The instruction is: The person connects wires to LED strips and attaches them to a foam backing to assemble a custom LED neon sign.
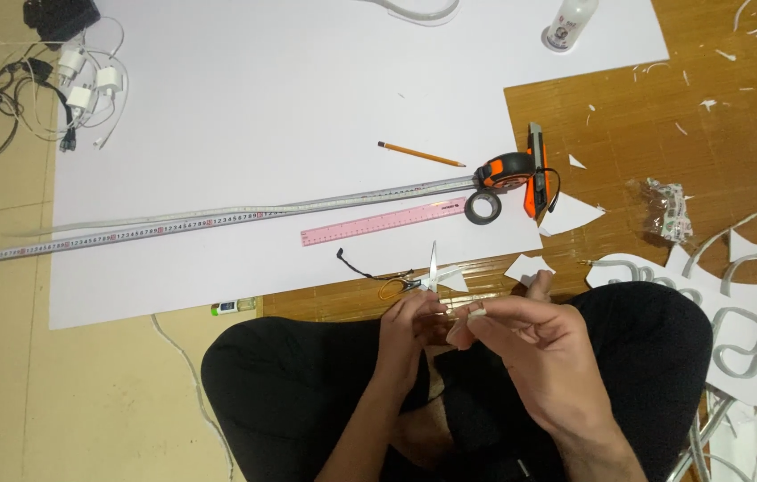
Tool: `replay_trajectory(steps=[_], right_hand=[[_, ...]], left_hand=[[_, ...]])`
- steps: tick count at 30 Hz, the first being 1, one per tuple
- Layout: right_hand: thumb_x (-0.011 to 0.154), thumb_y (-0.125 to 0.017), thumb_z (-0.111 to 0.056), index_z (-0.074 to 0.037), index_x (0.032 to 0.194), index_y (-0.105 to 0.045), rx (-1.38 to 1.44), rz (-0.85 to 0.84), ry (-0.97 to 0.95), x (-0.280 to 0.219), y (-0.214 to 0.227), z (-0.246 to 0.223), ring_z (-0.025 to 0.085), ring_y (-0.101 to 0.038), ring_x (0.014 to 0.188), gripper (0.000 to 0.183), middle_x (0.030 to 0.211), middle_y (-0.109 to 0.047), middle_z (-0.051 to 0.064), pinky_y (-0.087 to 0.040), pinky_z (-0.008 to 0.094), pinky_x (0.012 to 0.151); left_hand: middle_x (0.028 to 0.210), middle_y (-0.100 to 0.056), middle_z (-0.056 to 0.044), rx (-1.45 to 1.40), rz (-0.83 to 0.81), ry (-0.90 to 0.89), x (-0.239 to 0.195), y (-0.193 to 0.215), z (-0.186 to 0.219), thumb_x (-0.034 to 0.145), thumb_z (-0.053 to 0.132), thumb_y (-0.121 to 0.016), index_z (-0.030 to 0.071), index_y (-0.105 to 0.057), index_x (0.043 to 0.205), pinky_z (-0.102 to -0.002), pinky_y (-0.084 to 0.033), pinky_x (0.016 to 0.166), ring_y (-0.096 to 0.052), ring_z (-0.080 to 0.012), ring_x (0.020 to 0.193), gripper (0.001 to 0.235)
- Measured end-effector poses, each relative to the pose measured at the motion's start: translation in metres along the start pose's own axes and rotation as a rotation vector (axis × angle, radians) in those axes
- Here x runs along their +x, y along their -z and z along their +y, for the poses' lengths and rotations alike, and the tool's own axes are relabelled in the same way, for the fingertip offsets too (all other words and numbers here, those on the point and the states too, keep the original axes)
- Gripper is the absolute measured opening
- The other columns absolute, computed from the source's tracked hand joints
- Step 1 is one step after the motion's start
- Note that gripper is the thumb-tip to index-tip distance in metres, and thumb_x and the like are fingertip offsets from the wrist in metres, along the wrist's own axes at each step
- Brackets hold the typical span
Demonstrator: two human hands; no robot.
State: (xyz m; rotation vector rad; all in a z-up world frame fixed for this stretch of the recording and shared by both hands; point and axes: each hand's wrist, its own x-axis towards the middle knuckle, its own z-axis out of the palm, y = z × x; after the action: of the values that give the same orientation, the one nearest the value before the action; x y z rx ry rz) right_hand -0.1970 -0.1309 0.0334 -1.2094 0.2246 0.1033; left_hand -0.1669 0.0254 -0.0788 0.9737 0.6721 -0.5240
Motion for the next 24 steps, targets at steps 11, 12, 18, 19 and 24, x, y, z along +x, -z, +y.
replay_trajectory(steps=[11, 12, 18, 19, 24], right_hand=[[0.097, -0.059, 0.001, 0.015, 0.104, -0.074, 0.079, -0.102, 0.076, -0.002, 0.003, -0.035, 0.030, -0.076, 0.084, 0.022, 0.089, -0.078, 0.028, -0.064, 0.041, 0.083], [0.097, -0.059, 0.001, 0.015, 0.102, -0.074, 0.068, -0.095, 0.081, -0.003, 0.002, -0.037, 0.030, -0.075, 0.083, 0.021, 0.090, -0.078, 0.028, -0.064, 0.041, 0.082], [0.095, -0.062, 0.001, 0.012, 0.097, -0.077, 0.068, -0.115, 0.090, -0.004, 0.003, -0.039, 0.027, -0.073, 0.078, 0.019, 0.088, -0.079, 0.026, -0.063, 0.039, 0.076], [0.094, -0.065, 0.002, 0.011, 0.095, -0.078, 0.103, -0.132, 0.085, -0.005, 0.003, -0.039, 0.027, -0.072, 0.077, 0.016, 0.087, -0.079, 0.024, -0.061, 0.038, 0.074], [0.093, -0.065, 0.003, 0.012, 0.092, -0.078, 0.144, -0.136, 0.050, -0.008, 0.008, -0.037, 0.027, -0.071, 0.075, 0.016, 0.082, -0.076, 0.024, -0.061, 0.038, 0.070]], left_hand=[[0.098, -0.069, -0.015, -0.014, -0.043, -0.092, -0.004, 0.006, -0.005, 0.098, 0.021, -0.047, -0.003, -0.067, 0.118, -0.034, -0.049, 0.079, -0.062, -0.0230, 0.083, 0.037], [0.098, -0.070, -0.014, -0.018, -0.062, -0.127, -0.005, 0.007, -0.005, 0.100, 0.017, -0.044, -0.003, -0.066, 0.120, -0.033, -0.050, 0.077, -0.064, -0.0219, 0.083, 0.036], [0.093, -0.067, -0.015, 0.009, -0.115, -0.432, -0.067, -0.021, 0.041, 0.100, 0.009, -0.050, -0.009, -0.071, 0.107, -0.032, -0.050, 0.076, -0.060, -0.0192, 0.084, 0.028], [0.086, -0.067, -0.014, 0.025, -0.160, -0.570, -0.082, -0.026, 0.050, 0.097, 0.003, -0.053, -0.012, -0.074, 0.101, -0.030, -0.050, 0.069, -0.057, -0.0173, 0.075, 0.026], [0.074, -0.066, -0.006, 0.107, -0.297, -0.584, -0.133, -0.049, 0.082, 0.094, 0.006, -0.064, -0.004, -0.076, 0.106, -0.024, -0.047, 0.062, -0.056, -0.0114, 0.066, 0.019]])
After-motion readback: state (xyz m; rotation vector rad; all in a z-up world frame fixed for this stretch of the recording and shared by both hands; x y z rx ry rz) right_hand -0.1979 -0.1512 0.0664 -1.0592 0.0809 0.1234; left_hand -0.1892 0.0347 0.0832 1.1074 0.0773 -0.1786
